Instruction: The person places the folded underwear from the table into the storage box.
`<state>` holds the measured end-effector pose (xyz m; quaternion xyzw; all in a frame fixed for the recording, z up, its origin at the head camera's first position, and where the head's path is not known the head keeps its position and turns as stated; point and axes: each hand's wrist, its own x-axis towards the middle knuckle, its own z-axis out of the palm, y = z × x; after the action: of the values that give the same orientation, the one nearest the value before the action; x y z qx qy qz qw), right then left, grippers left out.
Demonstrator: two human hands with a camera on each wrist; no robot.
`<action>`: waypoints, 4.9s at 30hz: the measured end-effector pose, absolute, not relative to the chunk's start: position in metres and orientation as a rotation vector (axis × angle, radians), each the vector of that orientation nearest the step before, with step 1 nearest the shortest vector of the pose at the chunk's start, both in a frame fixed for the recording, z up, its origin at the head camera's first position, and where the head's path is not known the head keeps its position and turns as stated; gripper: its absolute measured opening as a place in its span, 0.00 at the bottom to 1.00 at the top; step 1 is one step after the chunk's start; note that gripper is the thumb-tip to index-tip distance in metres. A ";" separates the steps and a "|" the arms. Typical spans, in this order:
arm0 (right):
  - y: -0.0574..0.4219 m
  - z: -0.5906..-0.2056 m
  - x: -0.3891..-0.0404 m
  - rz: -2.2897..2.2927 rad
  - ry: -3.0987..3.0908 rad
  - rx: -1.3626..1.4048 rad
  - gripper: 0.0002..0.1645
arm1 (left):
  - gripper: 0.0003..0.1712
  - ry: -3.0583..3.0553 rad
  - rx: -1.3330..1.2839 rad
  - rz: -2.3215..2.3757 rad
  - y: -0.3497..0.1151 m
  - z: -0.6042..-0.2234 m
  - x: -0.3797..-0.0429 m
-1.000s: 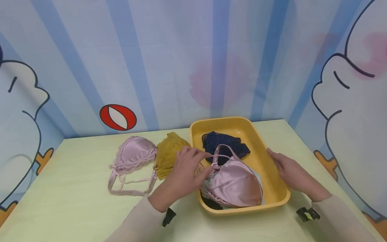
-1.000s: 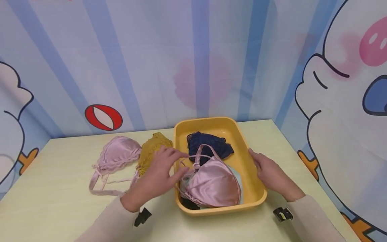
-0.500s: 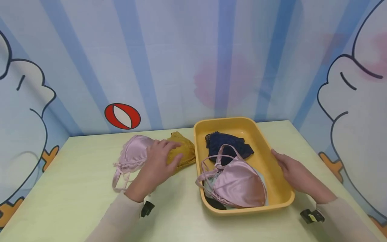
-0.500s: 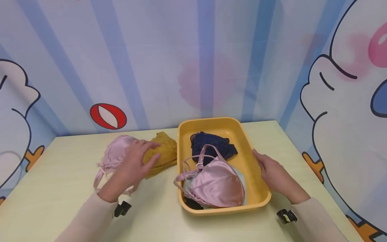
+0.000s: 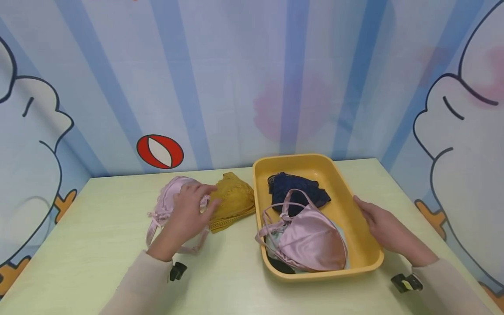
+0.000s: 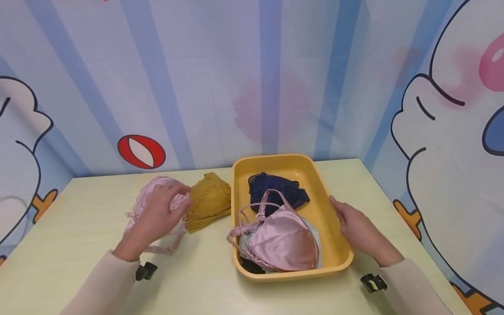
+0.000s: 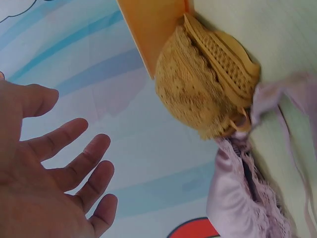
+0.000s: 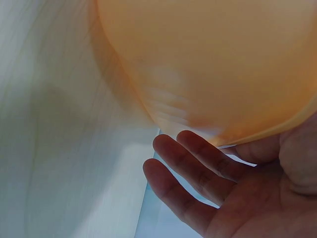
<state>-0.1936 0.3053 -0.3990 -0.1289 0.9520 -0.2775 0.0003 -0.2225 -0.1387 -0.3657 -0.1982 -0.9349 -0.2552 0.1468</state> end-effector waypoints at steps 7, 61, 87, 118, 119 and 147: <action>0.306 -0.399 -0.193 -0.865 2.999 -0.410 0.27 | 0.14 -2.691 -0.526 -0.747 -0.156 -0.369 -0.227; 0.306 -0.397 -0.190 -0.851 3.009 -0.409 0.28 | 0.38 -3.197 0.049 -0.692 -0.236 -0.407 -0.304; 0.306 -0.398 -0.191 -0.872 2.994 -0.403 0.28 | 0.31 -2.665 -0.150 -0.849 -0.245 -0.365 -0.284; 0.304 -0.397 -0.192 -0.896 2.968 -0.354 0.30 | 0.27 -2.204 -0.348 -0.922 -0.178 -0.290 -0.273; 0.304 -0.397 -0.192 -0.893 2.969 -0.351 0.30 | 0.28 -2.200 -0.351 -0.930 -0.175 -0.288 -0.273; 0.306 -0.398 -0.191 -0.862 3.009 -0.400 0.28 | 0.25 -1.996 -0.599 -0.888 -0.057 -0.291 -0.303</action>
<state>-0.1913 0.3064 -0.3976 -0.1267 0.9535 -0.2732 -0.0070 -0.3032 -0.0574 -0.2906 -0.2394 -0.7979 -0.3549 0.4244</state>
